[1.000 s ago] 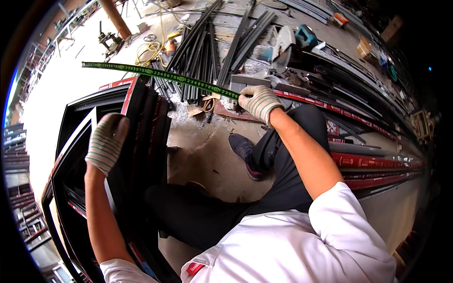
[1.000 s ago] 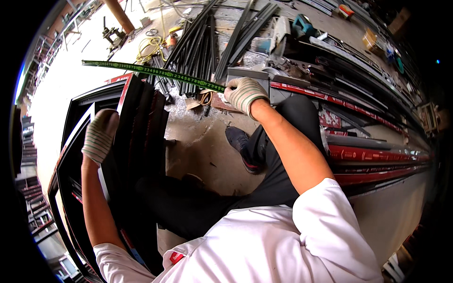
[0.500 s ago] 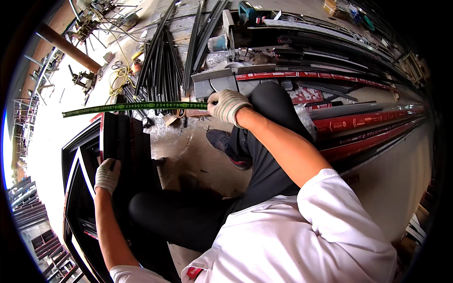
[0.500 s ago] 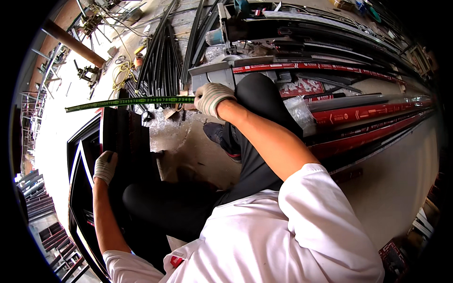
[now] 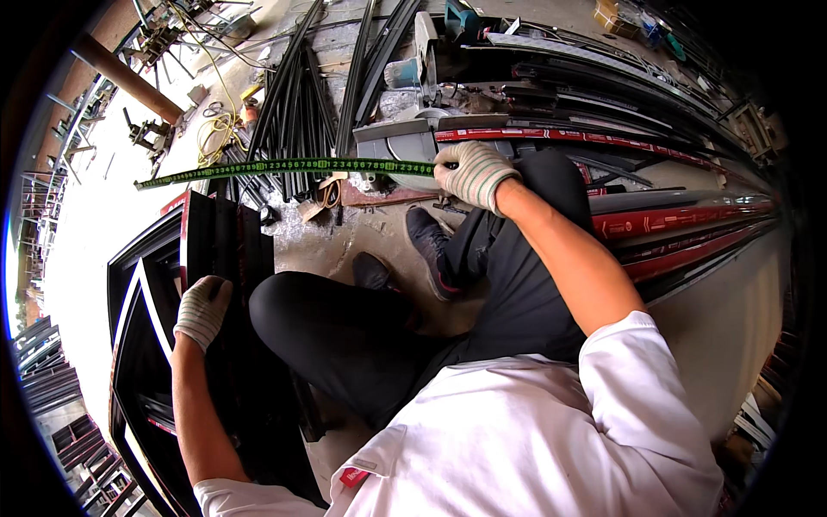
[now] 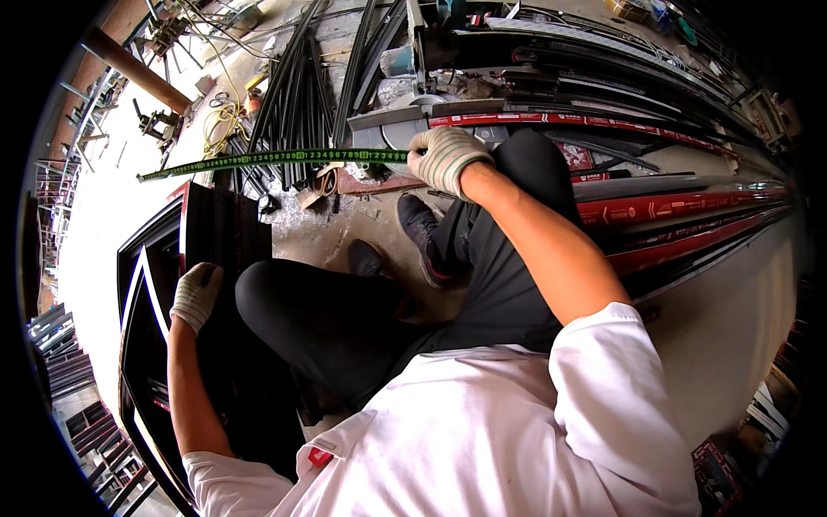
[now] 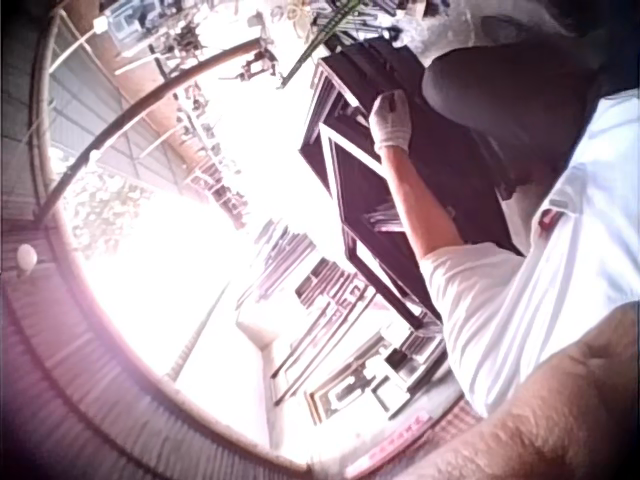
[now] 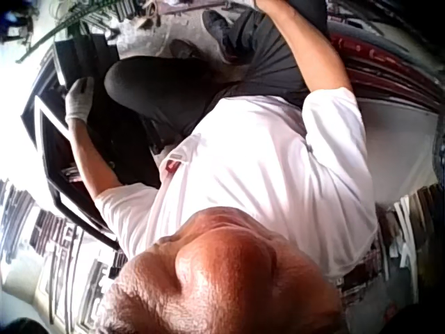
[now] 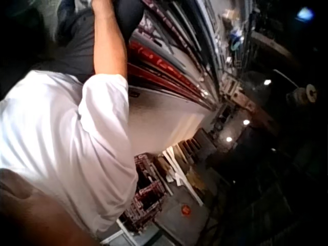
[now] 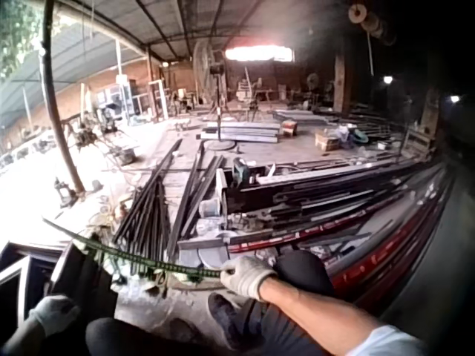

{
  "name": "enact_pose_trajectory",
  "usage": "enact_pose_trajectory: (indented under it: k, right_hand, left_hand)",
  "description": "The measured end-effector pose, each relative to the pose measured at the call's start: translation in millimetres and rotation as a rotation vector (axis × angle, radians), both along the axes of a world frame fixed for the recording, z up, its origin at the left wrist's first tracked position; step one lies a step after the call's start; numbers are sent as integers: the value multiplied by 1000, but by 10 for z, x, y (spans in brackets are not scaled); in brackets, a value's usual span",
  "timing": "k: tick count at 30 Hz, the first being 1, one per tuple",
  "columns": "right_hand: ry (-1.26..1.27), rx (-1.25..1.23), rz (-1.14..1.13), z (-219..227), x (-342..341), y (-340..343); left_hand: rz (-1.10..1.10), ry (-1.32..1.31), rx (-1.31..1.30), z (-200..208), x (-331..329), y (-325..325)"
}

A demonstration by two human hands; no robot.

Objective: The person measures a black window frame profile with a tape measure, marks the cut line with a marker, and cuts the profile using a miter saw. The person then fits the cut piece into the frame assembly.

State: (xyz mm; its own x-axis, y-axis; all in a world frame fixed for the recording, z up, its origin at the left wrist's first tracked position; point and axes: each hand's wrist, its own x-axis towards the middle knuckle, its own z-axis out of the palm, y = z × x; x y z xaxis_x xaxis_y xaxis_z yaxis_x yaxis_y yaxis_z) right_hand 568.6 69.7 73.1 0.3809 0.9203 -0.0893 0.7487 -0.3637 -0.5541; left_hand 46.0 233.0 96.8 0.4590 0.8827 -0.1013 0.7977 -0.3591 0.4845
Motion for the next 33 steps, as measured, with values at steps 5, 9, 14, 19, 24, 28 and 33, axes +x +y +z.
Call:
enact_pose_trajectory:
  k: [5,9,14,19,24,28,33]
  right_hand:
    - [-120,36,43,356,112,-42]
    - [-119,42,55,447,148,-33]
    - [-81,-9,30,284,344,-15]
    - [-31,-3,41,79,489,1]
    - [-30,-38,62,-12,666,69]
    - [-106,-72,90,16,752,207]
    - [-86,-154,108,-78,959,247]
  left_hand:
    - [30,16,-104,20,85,-38]
    - [11,78,-81,37,80,-50]
    - [52,108,-132,-27,181,-80]
    - [93,112,-194,-69,232,-92]
    - [69,40,-160,-5,653,-42]
    - [-251,-32,234,275,1297,136]
    - [-396,-247,302,379,2596,282]
